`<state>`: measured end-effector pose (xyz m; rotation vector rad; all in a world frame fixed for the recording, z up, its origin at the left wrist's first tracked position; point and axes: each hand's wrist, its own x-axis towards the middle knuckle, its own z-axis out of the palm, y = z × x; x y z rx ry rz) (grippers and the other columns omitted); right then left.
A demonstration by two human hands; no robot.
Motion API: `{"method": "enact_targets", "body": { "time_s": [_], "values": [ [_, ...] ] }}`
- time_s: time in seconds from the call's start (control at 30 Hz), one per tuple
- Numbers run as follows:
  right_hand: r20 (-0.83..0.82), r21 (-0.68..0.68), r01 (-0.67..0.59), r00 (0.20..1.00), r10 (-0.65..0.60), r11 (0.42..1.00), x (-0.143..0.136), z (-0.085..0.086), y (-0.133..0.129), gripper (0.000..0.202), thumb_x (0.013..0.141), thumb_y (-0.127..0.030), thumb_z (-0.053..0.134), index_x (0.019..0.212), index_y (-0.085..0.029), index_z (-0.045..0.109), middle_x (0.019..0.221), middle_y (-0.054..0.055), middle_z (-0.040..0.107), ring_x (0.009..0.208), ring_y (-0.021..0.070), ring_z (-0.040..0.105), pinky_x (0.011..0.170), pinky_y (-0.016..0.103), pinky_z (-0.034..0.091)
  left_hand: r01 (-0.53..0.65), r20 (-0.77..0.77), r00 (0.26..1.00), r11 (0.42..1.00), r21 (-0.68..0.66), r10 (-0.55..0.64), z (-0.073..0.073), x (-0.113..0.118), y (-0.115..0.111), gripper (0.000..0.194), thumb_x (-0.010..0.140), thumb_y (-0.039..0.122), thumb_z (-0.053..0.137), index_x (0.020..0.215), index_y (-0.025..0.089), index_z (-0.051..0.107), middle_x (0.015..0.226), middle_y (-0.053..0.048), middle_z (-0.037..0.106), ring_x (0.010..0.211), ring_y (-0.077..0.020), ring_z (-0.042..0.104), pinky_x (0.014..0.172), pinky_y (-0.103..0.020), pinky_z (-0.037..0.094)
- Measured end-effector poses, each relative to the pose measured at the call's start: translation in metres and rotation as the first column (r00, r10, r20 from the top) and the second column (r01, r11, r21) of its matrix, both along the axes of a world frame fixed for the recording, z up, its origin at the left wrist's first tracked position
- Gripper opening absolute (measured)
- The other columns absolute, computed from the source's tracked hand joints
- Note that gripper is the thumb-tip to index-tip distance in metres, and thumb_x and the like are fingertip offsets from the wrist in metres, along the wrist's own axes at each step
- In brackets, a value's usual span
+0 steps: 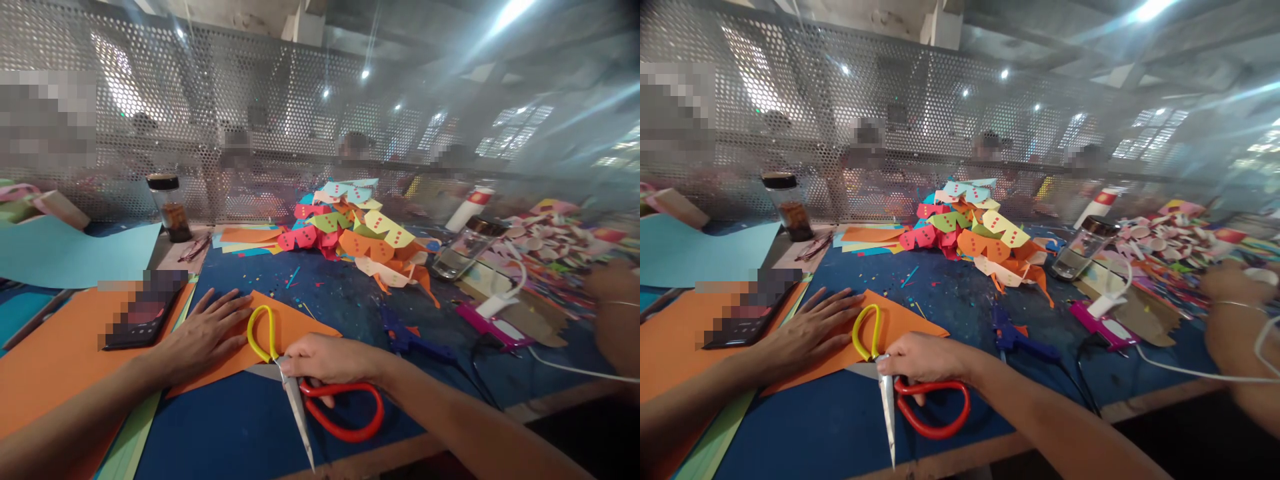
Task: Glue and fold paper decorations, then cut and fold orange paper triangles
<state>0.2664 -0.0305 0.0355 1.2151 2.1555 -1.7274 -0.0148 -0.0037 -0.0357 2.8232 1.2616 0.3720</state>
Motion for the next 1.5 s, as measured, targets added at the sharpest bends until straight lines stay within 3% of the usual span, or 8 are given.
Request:
{"method": "enact_targets", "body": {
  "time_s": [0.3,0.6,1.27,1.5],
  "values": [
    [0.032,0.025,0.04,0.999,-0.041,0.999,0.004,0.004,0.0,0.028,0.103,-0.033,0.044,0.081,-0.017,0.053,0.054,-0.009,0.046,0.037,0.0039,0.044,0.048,0.017,0.034,-0.028,0.038,0.999,0.999,0.038,0.026,0.0,0.011,-0.002,0.049,0.104,0.053,0.039,0.15,0.036,0.042,0.158,0.001,0.045,0.15,-0.026,0.033,0.126,-0.056,0.015],
    [0.011,0.036,0.031,0.999,-0.032,0.999,0.0,-0.002,0.003,0.028,0.102,-0.033,0.045,0.081,-0.017,0.055,0.054,-0.008,0.048,0.038,0.0043,0.045,0.048,0.018,0.034,-0.025,0.023,0.999,0.999,0.039,0.024,-0.004,0.006,-0.001,0.049,0.103,0.053,0.04,0.149,0.038,0.041,0.159,0.003,0.044,0.15,-0.027,0.032,0.125,-0.057,0.016],
    [0.026,0.027,0.026,0.999,-0.027,0.999,-0.002,0.005,0.002,0.027,0.101,-0.031,0.046,0.078,-0.018,0.052,0.054,-0.009,0.047,0.036,0.0039,0.042,0.048,0.018,0.035,-0.042,-0.018,0.999,0.999,0.003,0.042,-0.001,-0.002,-0.002,0.047,0.104,0.052,0.038,0.149,0.039,0.043,0.161,0.007,0.04,0.152,-0.0276,0.028,0.125,-0.059,0.013],
    [0.005,0.032,0.018,1.0,-0.018,0.999,-0.008,0.0,0.004,0.028,0.101,-0.032,0.046,0.078,-0.017,0.052,0.05,-0.009,0.045,0.036,0.0042,0.042,0.046,0.017,0.032,-0.046,-0.02,0.999,0.999,-0.019,0.046,-0.001,0.0,-0.003,0.051,0.105,0.051,0.036,0.154,0.04,0.031,0.161,0.007,0.038,0.153,-0.0267,0.026,0.125,-0.059,0.015]
  ]
}}
